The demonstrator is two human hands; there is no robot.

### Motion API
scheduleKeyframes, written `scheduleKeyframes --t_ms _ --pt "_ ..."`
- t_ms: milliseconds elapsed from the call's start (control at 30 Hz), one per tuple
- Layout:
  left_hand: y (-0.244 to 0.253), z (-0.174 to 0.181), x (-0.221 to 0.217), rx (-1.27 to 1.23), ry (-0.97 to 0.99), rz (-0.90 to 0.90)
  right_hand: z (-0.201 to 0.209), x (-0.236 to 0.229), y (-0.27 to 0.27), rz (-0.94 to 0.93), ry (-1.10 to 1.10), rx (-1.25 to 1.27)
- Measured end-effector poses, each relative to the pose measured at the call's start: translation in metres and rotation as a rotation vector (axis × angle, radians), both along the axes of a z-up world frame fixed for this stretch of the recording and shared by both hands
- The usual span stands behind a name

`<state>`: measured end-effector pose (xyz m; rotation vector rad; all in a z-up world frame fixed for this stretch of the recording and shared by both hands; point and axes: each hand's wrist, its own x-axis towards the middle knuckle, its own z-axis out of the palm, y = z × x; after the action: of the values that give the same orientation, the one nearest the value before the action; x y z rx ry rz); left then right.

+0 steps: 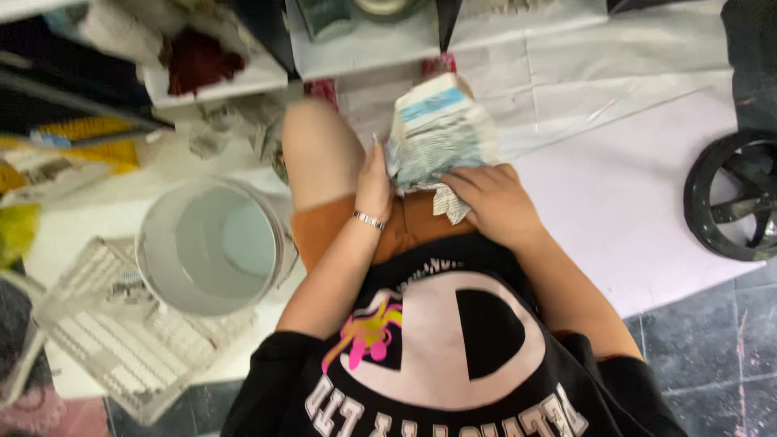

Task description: The person sits on the floor and wraps small ceramic cups and bowls with newspaper. They fold the paper around each item, place the wrapped items on a nearby shelf, and repeat the process for several pieces.

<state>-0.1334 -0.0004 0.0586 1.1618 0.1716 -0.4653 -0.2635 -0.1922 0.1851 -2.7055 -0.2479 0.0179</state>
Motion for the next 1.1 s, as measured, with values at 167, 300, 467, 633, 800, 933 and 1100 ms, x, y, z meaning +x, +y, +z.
scheduleKeyframes --t_ms 167,300,467,633,800,933,1100 --pt "0.011 0.09 -0.06 0.252 -0.658 0.202 0.035 -0.068 0.022 0.014 -0.014 -0.219" --pt "0.001 0.13 -0.077 0.431 -0.915 -0.533 0.017 -0.091 0.024 0.115 -0.15 -0.227" --pt "-0.052 0.104 -0.073 0.715 -1.257 -0.999 -0.022 -0.111 0.013 0.133 -0.017 -0.126" --pt "-0.055 0.07 -0.066 0.804 -1.358 -1.143 -0.004 -0.124 0.003 0.096 0.11 -0.003" --pt "-0.045 0.073 -0.064 0.812 -1.492 -1.128 0.024 -0.112 -0.022 0.065 0.222 0.437" --pt "-0.043 0.08 -0.065 0.771 -1.52 -1.137 0.021 -0.093 -0.054 -0.206 -0.084 -0.092" --pt "-0.043 0.086 -0.066 0.792 -1.559 -1.144 0.002 -0.079 -0.048 -0.078 -0.127 -0.247"
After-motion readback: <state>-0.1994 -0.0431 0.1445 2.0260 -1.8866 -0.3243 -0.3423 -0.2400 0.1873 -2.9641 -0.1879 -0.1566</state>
